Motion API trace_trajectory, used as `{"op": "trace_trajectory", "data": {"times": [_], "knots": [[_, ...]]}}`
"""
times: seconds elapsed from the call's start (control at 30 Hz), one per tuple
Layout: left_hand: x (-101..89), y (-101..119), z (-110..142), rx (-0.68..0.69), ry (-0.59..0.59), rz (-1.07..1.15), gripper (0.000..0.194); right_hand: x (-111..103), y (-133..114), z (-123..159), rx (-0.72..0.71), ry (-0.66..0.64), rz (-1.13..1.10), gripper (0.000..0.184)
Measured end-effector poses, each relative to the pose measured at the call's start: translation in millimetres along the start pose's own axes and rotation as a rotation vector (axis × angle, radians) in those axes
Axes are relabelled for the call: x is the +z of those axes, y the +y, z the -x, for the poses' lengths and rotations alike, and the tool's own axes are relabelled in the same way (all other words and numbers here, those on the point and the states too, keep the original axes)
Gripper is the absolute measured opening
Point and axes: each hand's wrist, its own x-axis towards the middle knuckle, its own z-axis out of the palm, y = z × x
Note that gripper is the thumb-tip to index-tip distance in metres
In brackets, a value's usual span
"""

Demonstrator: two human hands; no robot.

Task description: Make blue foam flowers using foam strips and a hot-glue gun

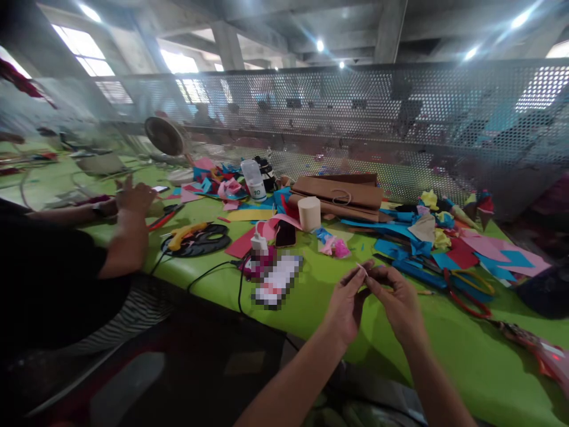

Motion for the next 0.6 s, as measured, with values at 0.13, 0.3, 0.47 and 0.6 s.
{"op": "trace_trajectory", "data": {"times": [0.13, 0.3, 0.47, 0.6], "knots": [[-0.3, -1, 2, -0.018, -0.019, -0.039, 0.039, 3, -4, -1, 0.04, 0.02, -0.043, 0.034], [-4.9, 3, 3, -0.044, -0.088, -0.102, 0.032, -3, -5, 1, 0.028, 0.015, -0.035, 0.034], [-11.7, 23, -3, 0.029, -0.139, -0.422, 0.049, -25, -3, -1, 0.015, 0.072, 0.022, 0.032], [-21.8, 41, -22, 0.233, -0.102, -0.917, 0.042, -39, 4, -3, 0.035, 0.151, -0.021, 0.033]]}}
